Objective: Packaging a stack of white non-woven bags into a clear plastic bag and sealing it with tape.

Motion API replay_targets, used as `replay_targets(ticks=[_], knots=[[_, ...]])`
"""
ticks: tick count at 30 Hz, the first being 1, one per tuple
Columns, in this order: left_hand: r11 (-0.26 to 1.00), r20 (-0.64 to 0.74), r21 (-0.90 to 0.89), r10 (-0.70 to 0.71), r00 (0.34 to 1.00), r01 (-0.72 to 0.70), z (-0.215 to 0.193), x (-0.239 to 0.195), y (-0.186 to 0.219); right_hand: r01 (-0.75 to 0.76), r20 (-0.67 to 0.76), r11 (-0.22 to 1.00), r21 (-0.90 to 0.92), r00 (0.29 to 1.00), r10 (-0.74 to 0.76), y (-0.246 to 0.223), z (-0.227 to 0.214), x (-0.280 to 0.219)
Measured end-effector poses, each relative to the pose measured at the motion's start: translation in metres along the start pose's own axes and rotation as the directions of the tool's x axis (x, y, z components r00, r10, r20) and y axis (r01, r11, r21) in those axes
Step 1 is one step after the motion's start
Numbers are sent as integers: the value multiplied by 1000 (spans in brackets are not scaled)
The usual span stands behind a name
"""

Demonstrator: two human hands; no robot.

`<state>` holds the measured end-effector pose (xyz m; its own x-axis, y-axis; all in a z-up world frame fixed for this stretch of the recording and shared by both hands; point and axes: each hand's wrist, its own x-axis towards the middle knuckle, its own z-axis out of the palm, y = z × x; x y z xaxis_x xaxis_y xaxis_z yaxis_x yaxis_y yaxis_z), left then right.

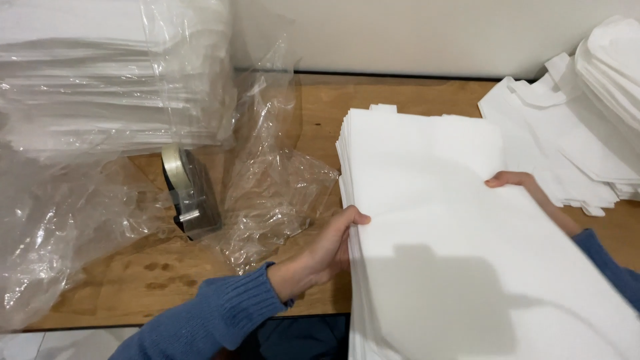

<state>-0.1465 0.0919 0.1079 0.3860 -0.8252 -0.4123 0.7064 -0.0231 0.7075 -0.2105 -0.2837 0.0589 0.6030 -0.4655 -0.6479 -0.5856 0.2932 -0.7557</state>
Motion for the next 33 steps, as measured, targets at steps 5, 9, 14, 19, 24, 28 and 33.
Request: replay_targets(ticks=[5,9,14,19,24,28,33], knots=[[991,-187,105,-63,980,84,-53,54,-32,-47,28,996,-78,998,49,22,92,-35],[977,-378,164,-68,923,139,-70,65,-34,38,78,996,-83,996,-32,28,93,-9],[963,-479,209,-49,877,168,-77,58,-26,140,156,983,-115,980,-121,15,123,-32],[966,-523,214,-12,852,145,-47,36,-16,174,199,969,-178,970,-137,15,117,-22],[854,-411,519,208,888,40,-11,0,16,276,210,886,-373,955,-209,7,111,-23],[627,-253,774,437,863,-90,-28,-5,8,287,173,796,-533,958,-229,-4,116,-45],[-451,28,853,544,838,264,-67,-1,6,351,144,597,-721,920,-366,-25,127,-82]])
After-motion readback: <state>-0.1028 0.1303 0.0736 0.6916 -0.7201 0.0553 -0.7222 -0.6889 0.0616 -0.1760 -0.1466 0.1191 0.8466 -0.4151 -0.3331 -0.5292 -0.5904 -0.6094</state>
